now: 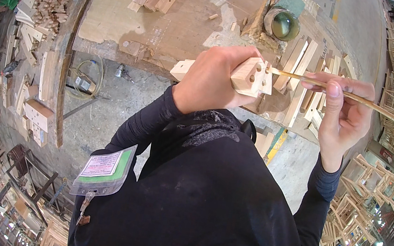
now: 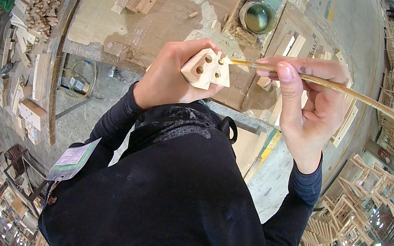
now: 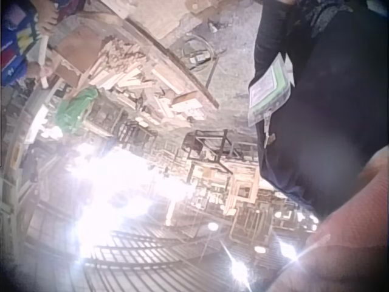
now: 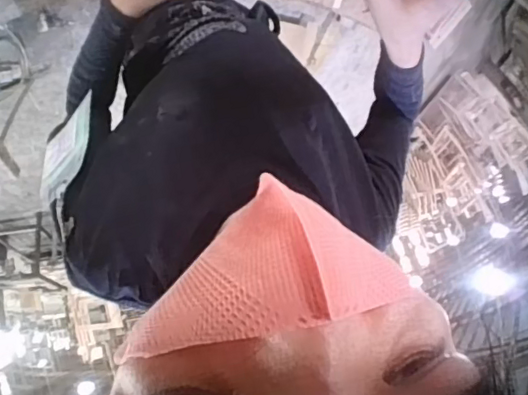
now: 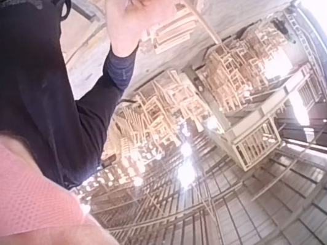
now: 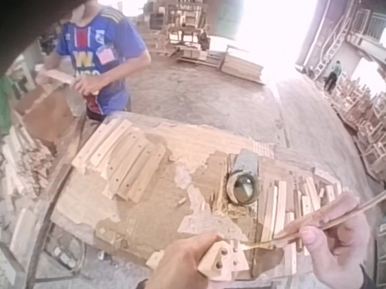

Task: The person applies glue into pre-drilled holes of small wooden blocks using a thin stick, then places the blocks on a workbench. The person repeats this process for several blocks in a workshop setting.

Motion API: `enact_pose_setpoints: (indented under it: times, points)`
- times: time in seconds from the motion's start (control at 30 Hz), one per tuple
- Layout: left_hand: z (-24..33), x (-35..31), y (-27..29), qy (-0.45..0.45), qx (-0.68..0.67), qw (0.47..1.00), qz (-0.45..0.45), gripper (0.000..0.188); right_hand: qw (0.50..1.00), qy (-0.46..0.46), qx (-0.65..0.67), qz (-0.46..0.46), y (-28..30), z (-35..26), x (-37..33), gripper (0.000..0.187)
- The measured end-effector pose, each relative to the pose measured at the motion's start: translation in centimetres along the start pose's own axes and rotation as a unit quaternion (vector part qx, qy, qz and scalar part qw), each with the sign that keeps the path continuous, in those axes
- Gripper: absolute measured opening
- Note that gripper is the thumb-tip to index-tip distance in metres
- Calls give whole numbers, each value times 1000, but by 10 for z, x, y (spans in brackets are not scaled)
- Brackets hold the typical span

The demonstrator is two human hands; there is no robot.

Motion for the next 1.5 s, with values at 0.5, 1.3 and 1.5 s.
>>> enact_pose_setpoints:
  times: [0.5, 1.3, 1.5]
  points:
    - [3, -3, 0, 9, -9, 1000, -1, 39, 1000, -5, -2, -30, -6, -4, -2, 13]
    - [6, -3, -2, 9, -10, 1000, -1, 41, 999, 34, 10, -2, -10, -15, -2, 12]
    - [7, -3, -4, 11, -31, 999, 31, 46, 999, 19, 2, -36, -13, -13, 0, 13]
Point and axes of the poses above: each hand's wrist, its own x-axis towards the middle knuckle, its own y-axis out of the back of the hand, z = x × y, the point moved 2 cm from there along x, towards the middle knuckle
